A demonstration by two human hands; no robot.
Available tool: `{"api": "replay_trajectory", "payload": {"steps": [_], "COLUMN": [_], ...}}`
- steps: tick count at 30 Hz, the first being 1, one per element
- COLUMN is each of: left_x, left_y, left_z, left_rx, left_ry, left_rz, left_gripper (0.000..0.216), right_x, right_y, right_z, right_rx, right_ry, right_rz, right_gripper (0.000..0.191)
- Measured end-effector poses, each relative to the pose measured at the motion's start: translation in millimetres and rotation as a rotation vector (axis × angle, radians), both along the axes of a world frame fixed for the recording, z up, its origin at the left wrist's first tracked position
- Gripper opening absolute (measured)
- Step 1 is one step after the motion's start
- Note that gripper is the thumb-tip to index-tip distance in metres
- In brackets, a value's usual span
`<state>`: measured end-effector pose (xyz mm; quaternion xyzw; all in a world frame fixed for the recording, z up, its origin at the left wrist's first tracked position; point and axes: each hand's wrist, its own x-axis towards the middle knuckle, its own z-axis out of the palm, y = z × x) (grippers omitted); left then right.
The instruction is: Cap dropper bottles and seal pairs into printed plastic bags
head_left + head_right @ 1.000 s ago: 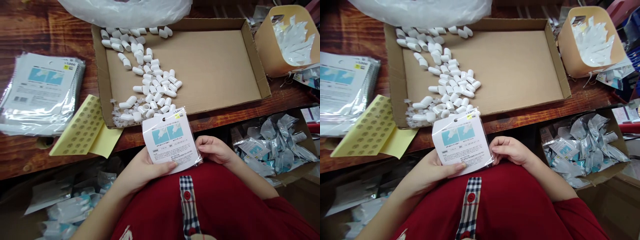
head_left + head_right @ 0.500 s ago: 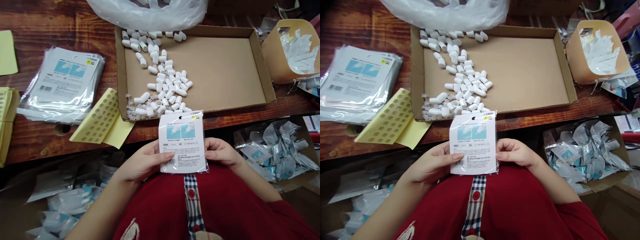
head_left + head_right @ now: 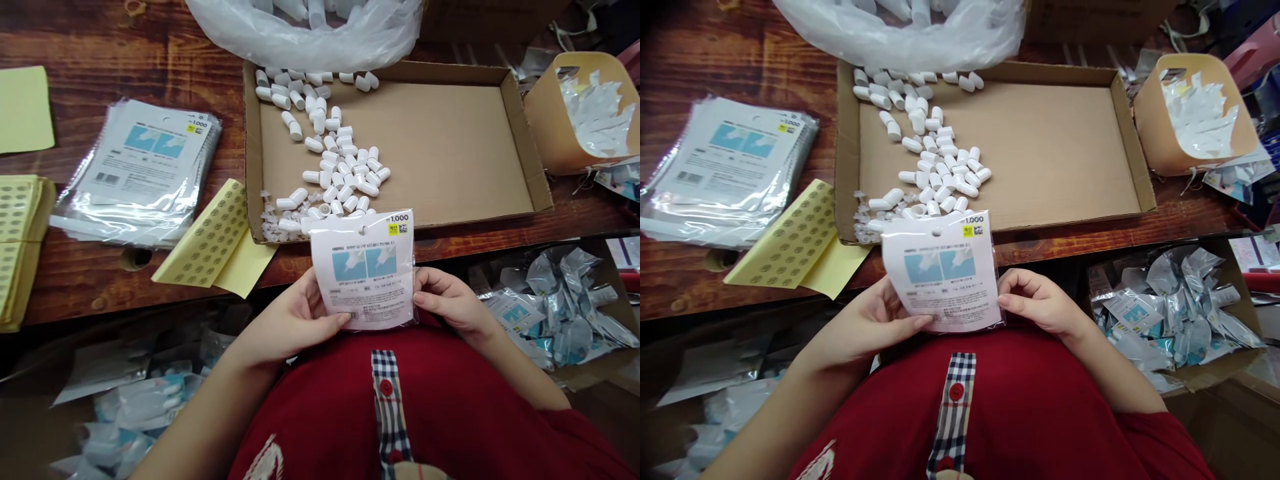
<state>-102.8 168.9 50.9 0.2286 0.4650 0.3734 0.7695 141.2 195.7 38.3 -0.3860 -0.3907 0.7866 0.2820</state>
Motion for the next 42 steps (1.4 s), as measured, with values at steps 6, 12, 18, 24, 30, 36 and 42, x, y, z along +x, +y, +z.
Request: {"api": "replay_trajectory", "payload": {"steps": [6, 12, 18, 24, 30, 36, 42], "left_x": [2.5, 9.1, 12.9, 13.2, 12.5, 13.9, 13.5], "left_y": [-4.4, -0.4, 7.5, 9.9, 8.2, 1.7, 1.8], "left_z": [2.9, 15.1, 17.2, 25.2, 24.6, 19.1, 18.8], "left_rx": [0.141, 0.217, 0.456, 0.614, 0.739, 0.794, 0.756], "left_ry": [0.199, 0.198, 0.237, 0.207, 0.147, 0.224, 0.142], "left_rz": [-0.045, 0.002, -0.002, -0.003, -0.006, 0.043, 0.014], "left_gripper": [0.043, 0.024, 0.042, 0.046, 0.047, 0.049, 0.037], "right_x": [7.2, 4.5, 1.2, 0.0, 1.0, 3.5, 7.5], "right_y": [-2.9, -0.8, 0.3, 0.1, -0.2, -0.5, -3.3], "right_z": [1.4, 6.7, 7.1, 10.3, 8.0, 12.3, 11.7], "right_rx": [0.191, 0.779, 0.932, 1.116, 1.316, 1.557, 1.734], "right_ry": [-0.08, -0.355, -0.421, -0.459, -0.474, -0.643, -0.727], "right_rz": [0.046, -0.06, -0.247, -0.311, -0.356, -0.374, -0.464], "right_gripper": [0.013, 0.006, 0.025, 0.034, 0.036, 0.025, 0.016]}}
